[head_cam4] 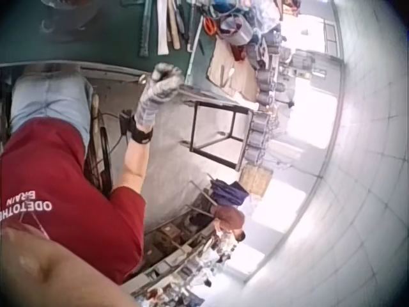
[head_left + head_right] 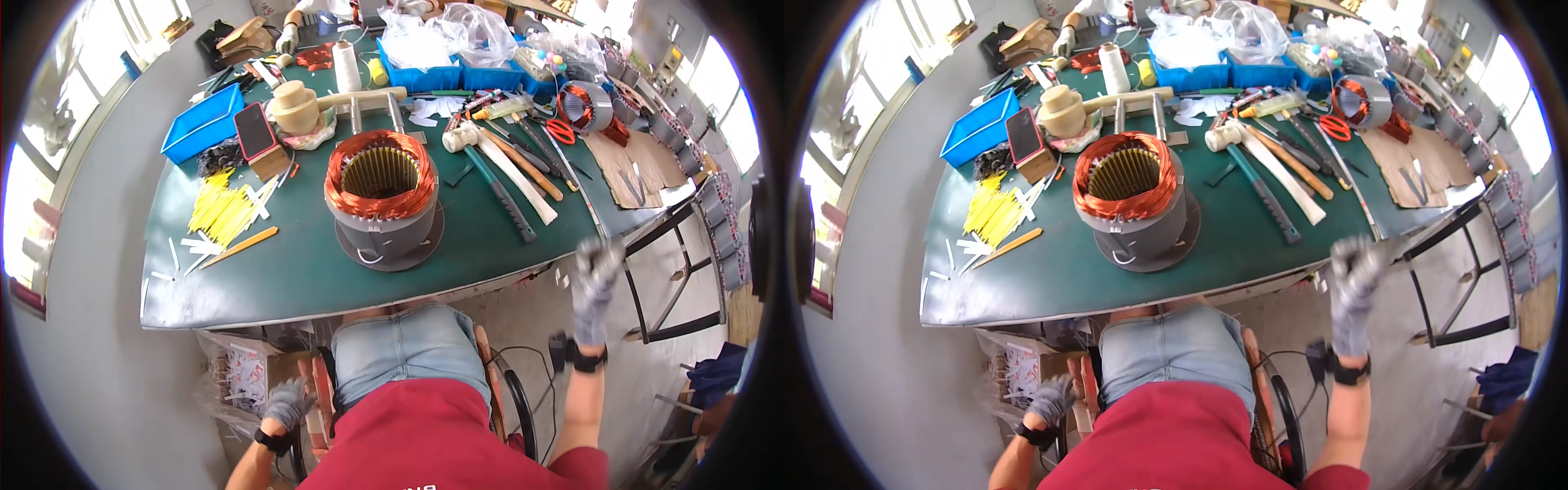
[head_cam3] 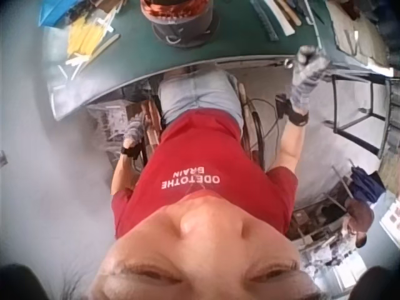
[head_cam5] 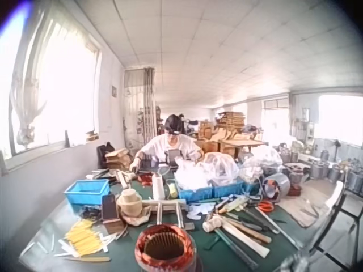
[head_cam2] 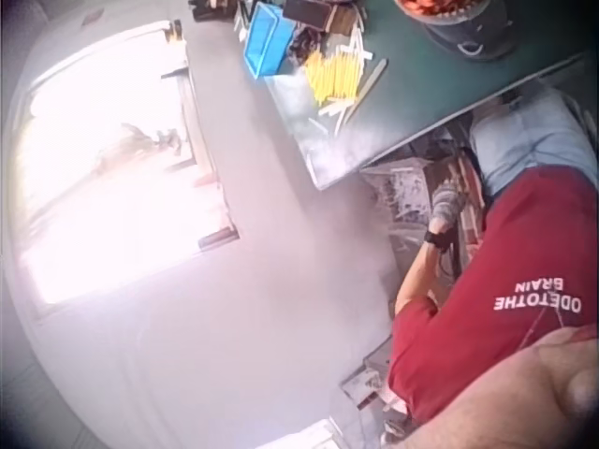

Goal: The person is assembling a motor stator, using a hammer and a wedge to shape the copper windings.

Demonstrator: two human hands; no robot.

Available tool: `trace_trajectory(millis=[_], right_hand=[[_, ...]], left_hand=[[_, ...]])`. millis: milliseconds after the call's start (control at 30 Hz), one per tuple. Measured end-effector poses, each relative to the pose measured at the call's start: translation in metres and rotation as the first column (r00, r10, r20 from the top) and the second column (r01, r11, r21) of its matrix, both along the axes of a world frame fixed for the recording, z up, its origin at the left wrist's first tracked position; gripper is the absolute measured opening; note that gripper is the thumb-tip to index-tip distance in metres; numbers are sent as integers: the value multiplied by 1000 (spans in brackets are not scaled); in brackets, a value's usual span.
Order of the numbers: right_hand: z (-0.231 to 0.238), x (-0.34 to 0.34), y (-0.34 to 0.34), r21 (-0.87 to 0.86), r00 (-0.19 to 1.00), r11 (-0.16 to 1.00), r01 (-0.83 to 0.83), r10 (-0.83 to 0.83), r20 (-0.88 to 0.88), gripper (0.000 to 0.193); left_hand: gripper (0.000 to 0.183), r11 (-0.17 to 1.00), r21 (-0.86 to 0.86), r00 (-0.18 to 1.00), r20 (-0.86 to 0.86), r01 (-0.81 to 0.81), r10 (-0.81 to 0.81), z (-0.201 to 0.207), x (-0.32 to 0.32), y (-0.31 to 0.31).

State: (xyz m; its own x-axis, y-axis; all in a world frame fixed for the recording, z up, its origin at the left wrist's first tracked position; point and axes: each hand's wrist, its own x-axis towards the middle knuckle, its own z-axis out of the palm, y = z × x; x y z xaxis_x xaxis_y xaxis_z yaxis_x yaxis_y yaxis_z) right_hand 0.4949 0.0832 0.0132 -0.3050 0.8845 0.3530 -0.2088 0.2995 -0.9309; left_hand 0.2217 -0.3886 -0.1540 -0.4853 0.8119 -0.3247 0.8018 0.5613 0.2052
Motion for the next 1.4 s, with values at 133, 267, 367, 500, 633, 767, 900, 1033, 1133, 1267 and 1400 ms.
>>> trace_trajectory(millis=[133,267,367,500,633,767,900,1033,1133,1267,1400], right_hand=[[-18,-94,19,147,956,986,-85,39,292,34],[-95,-130,55,35,921,998,-46,28,388,37],[-98,-136,85,104,868,991,-81,19,497,46],[-93,-185,103,402,628,914,-59,-279,726,41],[-58,-215,81,409,283,870,-276,-333,900,46],[-92,-234,114,441,157,825,-353,-413,897,22],[-77,-191,105,665,714,731,-150,-386,585,16],[-3,-121,28,-525,844,712,-466,537,-20,16],[-12,-97,-2,-235,698,699,-675,709,105,26],[20,-115,-11,-654,445,44,-755,767,-462,24],[-19,-107,0,-377,807,759,-530,589,51,22]], left_hand=[[35,986,166,942,332,1,-57,154,-5,108],[32,793,544,821,297,274,-488,236,-14,158],[30,645,645,761,148,410,-632,285,-31,215],[30,443,212,402,-826,871,-394,301,-70,290],[14,805,359,821,-512,472,-253,223,-41,329],[7,418,601,672,-740,681,-31,199,-43,333],[12,368,701,765,-643,611,-45,201,-42,336],[27,411,697,792,-600,587,-114,215,-24,325],[46,303,527,597,-768,794,-230,209,-5,318],[33,535,415,665,-589,736,-459,209,3,300],[31,488,674,811,-569,554,-136,213,-9,286]])
